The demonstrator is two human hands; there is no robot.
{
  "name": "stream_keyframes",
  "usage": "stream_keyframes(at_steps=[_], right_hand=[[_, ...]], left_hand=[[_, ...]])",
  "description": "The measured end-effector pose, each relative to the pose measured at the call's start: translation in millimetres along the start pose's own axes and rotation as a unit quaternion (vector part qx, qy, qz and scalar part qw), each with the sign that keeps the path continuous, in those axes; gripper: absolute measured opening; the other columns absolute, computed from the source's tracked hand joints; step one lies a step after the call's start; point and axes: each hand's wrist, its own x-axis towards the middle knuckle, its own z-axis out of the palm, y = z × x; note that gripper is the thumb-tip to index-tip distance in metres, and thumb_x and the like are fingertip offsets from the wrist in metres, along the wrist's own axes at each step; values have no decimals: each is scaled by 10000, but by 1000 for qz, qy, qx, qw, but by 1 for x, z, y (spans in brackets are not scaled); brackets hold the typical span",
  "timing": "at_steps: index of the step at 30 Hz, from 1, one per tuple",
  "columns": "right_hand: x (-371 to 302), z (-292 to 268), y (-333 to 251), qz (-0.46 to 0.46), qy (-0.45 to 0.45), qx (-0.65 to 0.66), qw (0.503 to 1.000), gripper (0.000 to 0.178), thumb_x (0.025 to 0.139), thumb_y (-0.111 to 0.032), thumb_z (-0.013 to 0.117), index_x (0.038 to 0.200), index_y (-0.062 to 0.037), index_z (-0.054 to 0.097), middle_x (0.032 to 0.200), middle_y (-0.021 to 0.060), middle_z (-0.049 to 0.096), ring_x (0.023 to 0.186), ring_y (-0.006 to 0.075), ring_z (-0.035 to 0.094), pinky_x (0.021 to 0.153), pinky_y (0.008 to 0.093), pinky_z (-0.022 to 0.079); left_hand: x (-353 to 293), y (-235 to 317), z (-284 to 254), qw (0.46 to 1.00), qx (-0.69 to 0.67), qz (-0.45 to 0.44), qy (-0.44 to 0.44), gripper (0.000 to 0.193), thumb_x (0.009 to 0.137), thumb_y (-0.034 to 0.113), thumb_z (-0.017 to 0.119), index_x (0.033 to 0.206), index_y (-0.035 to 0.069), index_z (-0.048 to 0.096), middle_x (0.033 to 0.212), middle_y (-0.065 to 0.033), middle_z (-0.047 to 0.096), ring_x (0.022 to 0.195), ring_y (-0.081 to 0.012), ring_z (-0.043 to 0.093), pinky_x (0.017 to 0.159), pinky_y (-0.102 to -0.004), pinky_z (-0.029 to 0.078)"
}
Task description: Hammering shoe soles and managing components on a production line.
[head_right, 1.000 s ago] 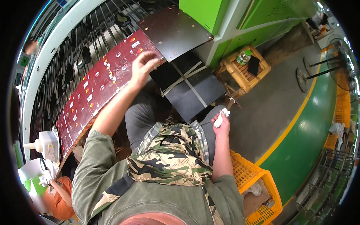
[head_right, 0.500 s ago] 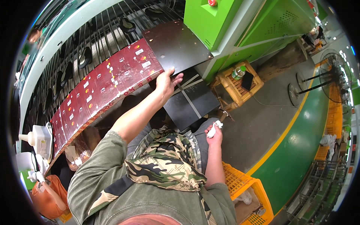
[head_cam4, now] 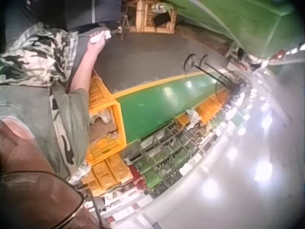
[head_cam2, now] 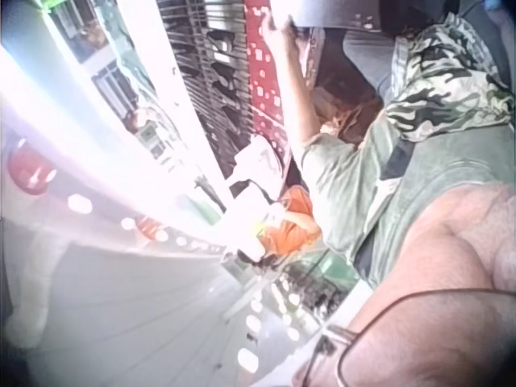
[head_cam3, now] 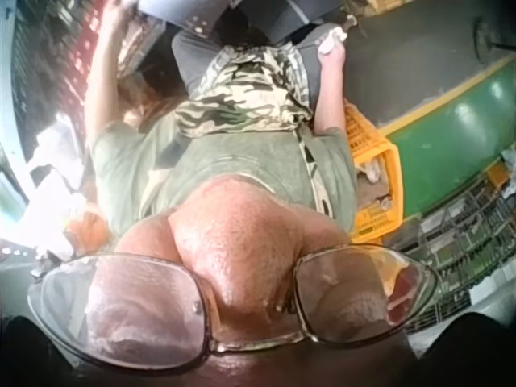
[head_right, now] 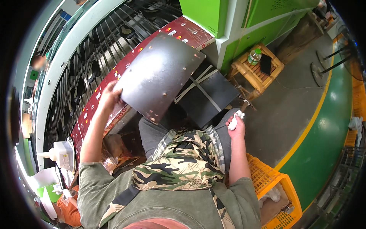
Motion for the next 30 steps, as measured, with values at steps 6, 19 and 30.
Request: stream_keyframes(at_steps=[6, 19, 30], right_hand=[[-1, 0, 5, 1, -11, 1, 1000, 222, 922, -230, 636, 1088, -96, 577, 824, 60, 599, 683, 198, 580, 580, 375, 475], [-10, -7, 4, 1, -13, 24, 1000, 231, 927, -242, 634, 1095, -92, 583, 818, 43, 591, 682, 183, 560, 598, 368, 462], [-2, 1, 5, 2, -17, 21, 1000, 229, 924, -228, 629, 1104, -91, 587, 830, 58, 605, 695, 199, 584, 596, 375, 482]], left_hand=[[146, 3, 2, 991, 22, 68, 115, 439, 810, 93, 769, 1216, 19, 623, 893, -36, 663, 646, -97, 529, 557, -260, 401], [155, -6, -20, 963, 159, 144, 164, 657, 805, 267, 791, 1349, -9, 547, 1008, -101, 708, 812, -152, 659, 726, -301, 521], [33, -37, 55, 779, 545, 310, 18, 915, 816, 511, 716, 1525, 103, 306, 1590, -276, 156, 1452, -486, 184, 1197, -530, 160]])
